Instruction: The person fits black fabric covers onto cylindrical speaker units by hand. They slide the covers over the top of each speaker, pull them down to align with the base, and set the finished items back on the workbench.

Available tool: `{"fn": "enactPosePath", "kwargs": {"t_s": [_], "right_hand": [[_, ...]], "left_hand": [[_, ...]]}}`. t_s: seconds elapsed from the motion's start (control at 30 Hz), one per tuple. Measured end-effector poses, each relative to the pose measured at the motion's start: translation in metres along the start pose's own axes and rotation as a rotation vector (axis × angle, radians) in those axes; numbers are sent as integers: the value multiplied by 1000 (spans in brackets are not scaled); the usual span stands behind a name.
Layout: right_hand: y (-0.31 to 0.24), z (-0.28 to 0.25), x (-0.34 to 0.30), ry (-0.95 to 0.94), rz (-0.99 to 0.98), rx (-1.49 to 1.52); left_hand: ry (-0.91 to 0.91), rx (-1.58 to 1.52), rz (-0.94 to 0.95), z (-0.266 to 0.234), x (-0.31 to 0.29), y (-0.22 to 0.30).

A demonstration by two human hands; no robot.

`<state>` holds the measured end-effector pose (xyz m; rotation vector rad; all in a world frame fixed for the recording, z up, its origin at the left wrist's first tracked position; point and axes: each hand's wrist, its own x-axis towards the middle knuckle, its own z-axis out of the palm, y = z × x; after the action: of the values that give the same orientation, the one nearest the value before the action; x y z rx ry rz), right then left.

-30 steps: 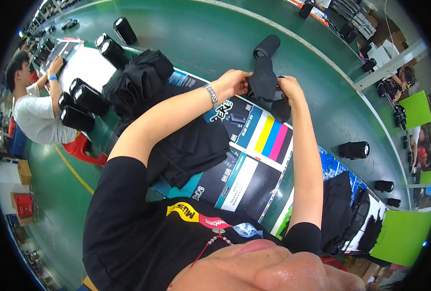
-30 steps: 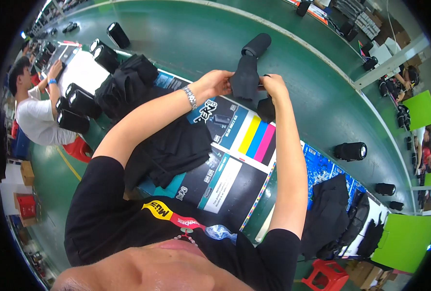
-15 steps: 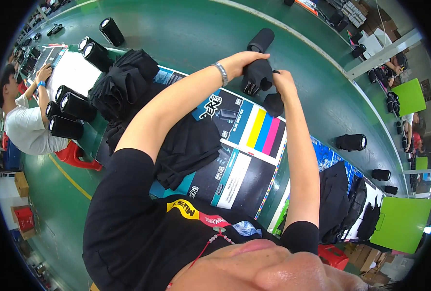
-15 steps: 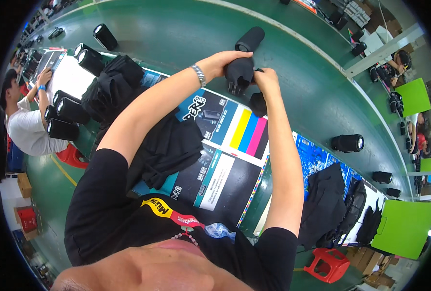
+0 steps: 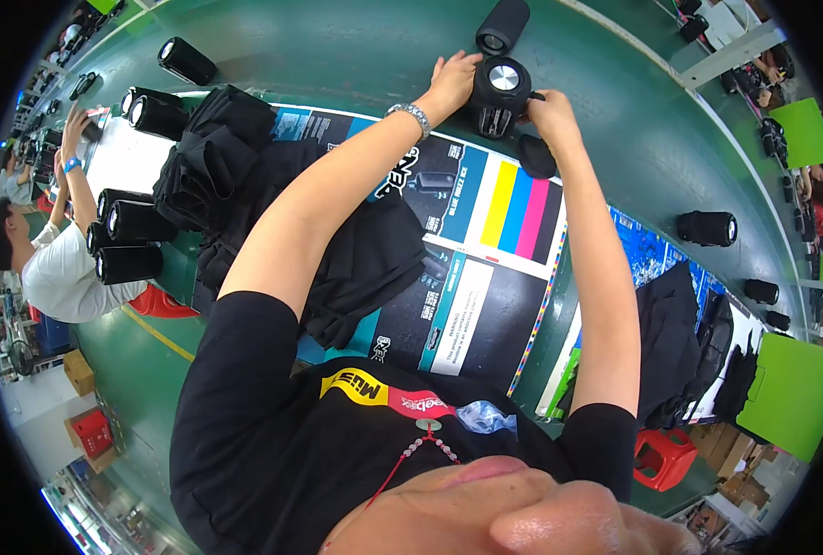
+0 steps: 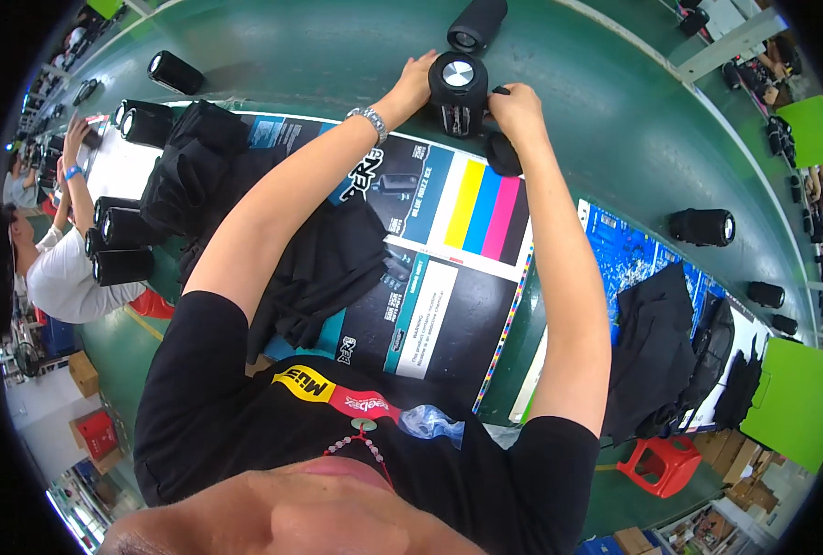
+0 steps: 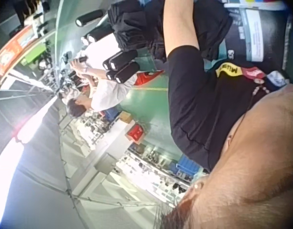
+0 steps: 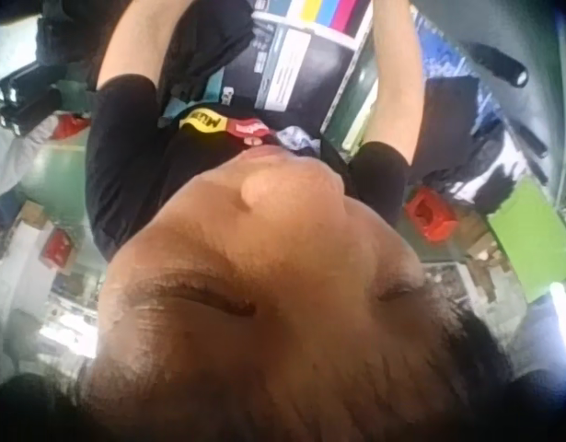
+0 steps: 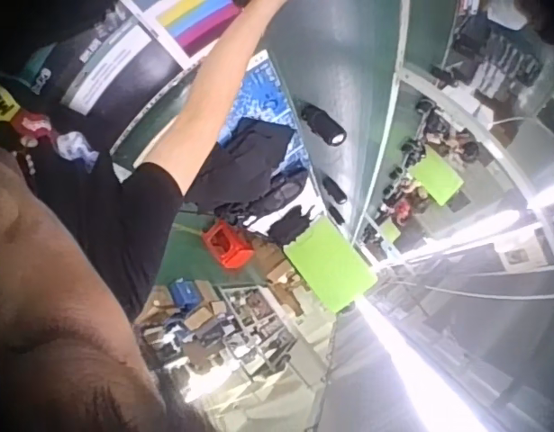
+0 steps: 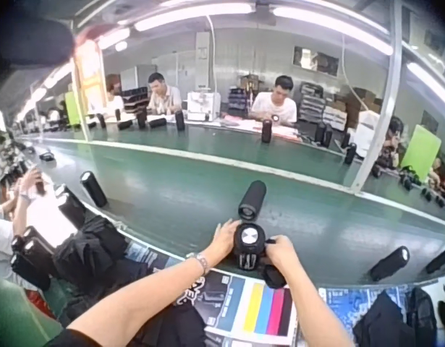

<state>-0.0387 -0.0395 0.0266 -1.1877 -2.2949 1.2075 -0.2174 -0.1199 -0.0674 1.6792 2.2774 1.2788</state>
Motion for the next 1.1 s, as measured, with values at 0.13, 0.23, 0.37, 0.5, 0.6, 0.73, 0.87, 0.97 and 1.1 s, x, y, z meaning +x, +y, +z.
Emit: {"fn": "enactPosePath", "kwargs": {"t_s": [0.13, 0.23, 0.37, 0.5, 0.6, 0.73, 0.87, 0.97, 1.1], "right_hand": [[23, -8, 5, -46, 4, -15], [31, -7, -3, -26, 22, -191], [40, -4, -5, 69, 33, -378], [36, -6, -6, 61, 43, -344], [57, -15, -7, 149, 117, -348], [31, -21, -23, 127, 146, -311], [16, -23, -52, 570, 13, -174], [2, -21, -81, 642, -11, 359], [-25, -11, -98, 10, 142, 1225]], "left_hand": [[46, 74, 86, 10, 0, 10], [1, 251, 96, 13, -11, 24], [7, 297, 143, 10, -18, 34], [93, 156, 56, 1, -10, 44], [127, -645, -441, -15, 0, 100], [96, -434, 173, -66, 2, 160], [-207, 259, 304, -95, 10, 175], [-51, -219, -26, -105, -1, 139], [122, -872, -348, -99, -33, 155]]}}
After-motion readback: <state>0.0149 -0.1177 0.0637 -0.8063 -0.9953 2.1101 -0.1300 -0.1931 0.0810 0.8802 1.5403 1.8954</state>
